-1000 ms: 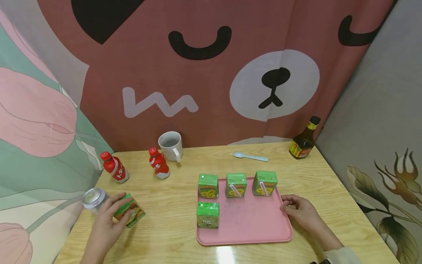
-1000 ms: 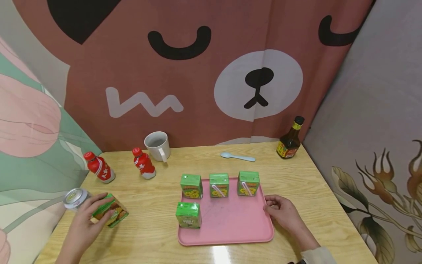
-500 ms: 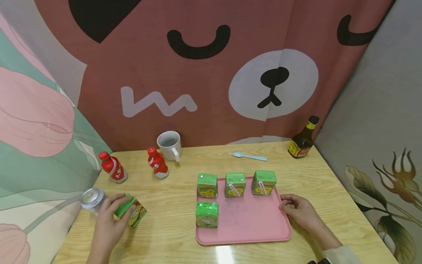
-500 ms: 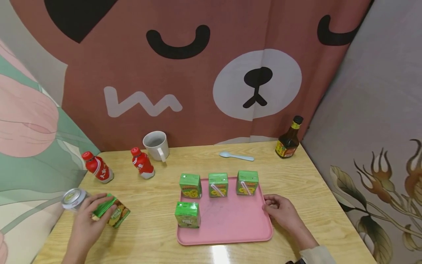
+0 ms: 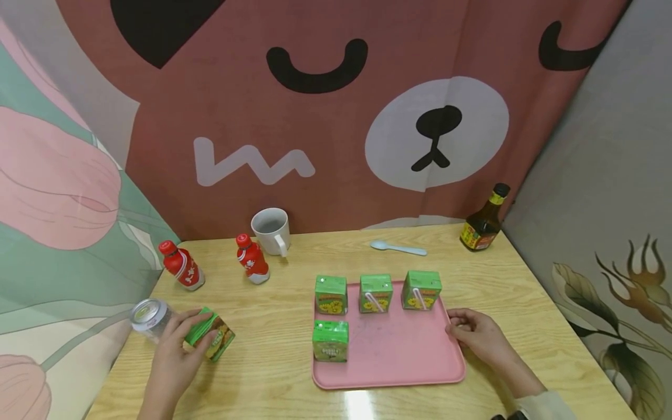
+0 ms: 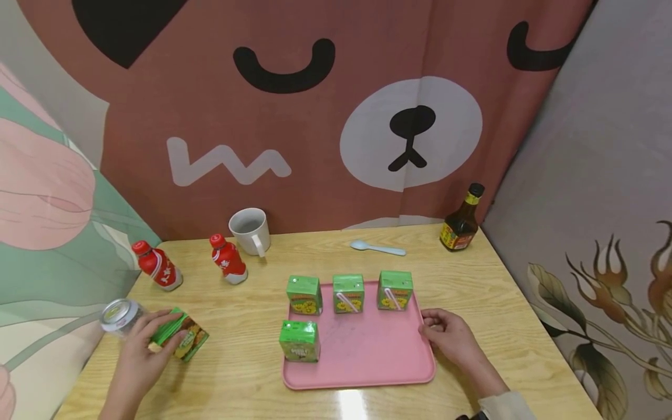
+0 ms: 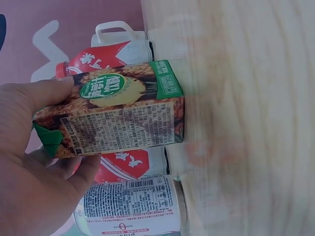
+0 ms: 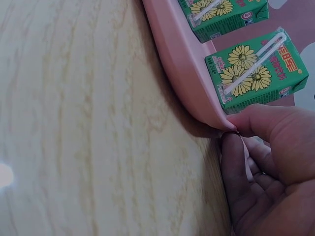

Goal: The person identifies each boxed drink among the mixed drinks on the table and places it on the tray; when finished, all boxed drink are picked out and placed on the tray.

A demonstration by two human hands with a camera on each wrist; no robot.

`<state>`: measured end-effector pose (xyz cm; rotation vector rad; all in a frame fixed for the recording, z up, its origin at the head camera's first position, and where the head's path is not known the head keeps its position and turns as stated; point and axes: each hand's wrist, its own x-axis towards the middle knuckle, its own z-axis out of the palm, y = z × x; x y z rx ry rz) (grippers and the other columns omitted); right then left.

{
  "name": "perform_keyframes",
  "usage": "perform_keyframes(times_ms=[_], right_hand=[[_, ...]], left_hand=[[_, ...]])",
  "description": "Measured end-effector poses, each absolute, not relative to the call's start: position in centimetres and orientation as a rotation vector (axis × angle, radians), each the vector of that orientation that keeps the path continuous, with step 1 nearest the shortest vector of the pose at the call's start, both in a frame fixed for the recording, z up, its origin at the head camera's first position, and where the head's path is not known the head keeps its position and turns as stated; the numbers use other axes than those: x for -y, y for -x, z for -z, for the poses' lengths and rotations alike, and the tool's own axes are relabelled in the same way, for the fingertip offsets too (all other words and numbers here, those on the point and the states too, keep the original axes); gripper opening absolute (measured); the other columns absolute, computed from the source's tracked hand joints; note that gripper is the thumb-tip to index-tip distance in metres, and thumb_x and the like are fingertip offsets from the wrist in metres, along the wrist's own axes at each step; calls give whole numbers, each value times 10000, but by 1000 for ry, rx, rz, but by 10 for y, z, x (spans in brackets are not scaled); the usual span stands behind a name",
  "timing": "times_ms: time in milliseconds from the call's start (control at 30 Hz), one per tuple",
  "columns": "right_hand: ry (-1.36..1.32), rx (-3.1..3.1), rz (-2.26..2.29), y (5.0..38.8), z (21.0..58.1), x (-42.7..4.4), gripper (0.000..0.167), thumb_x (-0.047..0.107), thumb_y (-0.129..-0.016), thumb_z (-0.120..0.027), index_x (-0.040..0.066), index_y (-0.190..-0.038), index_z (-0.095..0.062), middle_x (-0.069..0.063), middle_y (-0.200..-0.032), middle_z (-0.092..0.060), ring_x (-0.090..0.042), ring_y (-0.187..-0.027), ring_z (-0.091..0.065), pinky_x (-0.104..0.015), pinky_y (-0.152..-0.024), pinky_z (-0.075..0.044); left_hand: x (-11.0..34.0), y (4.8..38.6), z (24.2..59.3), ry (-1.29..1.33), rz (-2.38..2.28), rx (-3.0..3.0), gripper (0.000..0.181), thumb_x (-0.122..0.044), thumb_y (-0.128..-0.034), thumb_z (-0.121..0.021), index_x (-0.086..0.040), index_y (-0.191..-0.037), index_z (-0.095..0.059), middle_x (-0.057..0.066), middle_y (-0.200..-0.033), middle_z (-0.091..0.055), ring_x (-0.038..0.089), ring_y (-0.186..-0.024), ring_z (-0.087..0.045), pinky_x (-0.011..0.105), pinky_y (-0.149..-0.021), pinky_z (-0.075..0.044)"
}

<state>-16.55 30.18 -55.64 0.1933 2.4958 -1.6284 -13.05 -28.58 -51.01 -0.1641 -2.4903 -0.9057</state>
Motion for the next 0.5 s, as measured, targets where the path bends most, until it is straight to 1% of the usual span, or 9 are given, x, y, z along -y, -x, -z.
perform_keyframes(times_ms=[133,267,367,500], right_hand=[[-192,-2493,1638,165,557,-302,428,39,-934,-723,-120,-1304,-579,-156,-1016,-608,-165,-806,-627,-316,-637,-584],[-192,-2485,1649,165,557,-302,426,32,-931,-720,-120,-1303,-578,-159,-1015,-604,-168,-807,-627,-320,-636,-585],[-194,-2483,1648,165,557,-302,424,27,-931,-716,-118,-1304,-578,-160,-1018,-601,-170,-808,-626,-320,-635,-585],[-192,-2487,1639,165,558,-302,425,30,-934,-713,-116,-1309,-575,-159,-1022,-600,-172,-812,-626,-321,-636,-585]], left_hand=[[289,132,510,208,899,2486,428,79,-751,-854,-42,-1142,-728,111,-1248,-602,101,-1141,-495,32,-939,-299],[294,134,511,246,916,2489,435,87,-753,-852,-61,-1145,-734,106,-1248,-602,13,-1135,-474,31,-899,-349],[297,135,512,265,938,2491,438,92,-759,-846,-78,-1147,-737,105,-1249,-602,-15,-1130,-468,34,-886,-361],[298,136,513,281,968,2481,452,99,-750,-850,-84,-1147,-737,111,-1252,-601,-13,-1141,-465,43,-907,-347]])
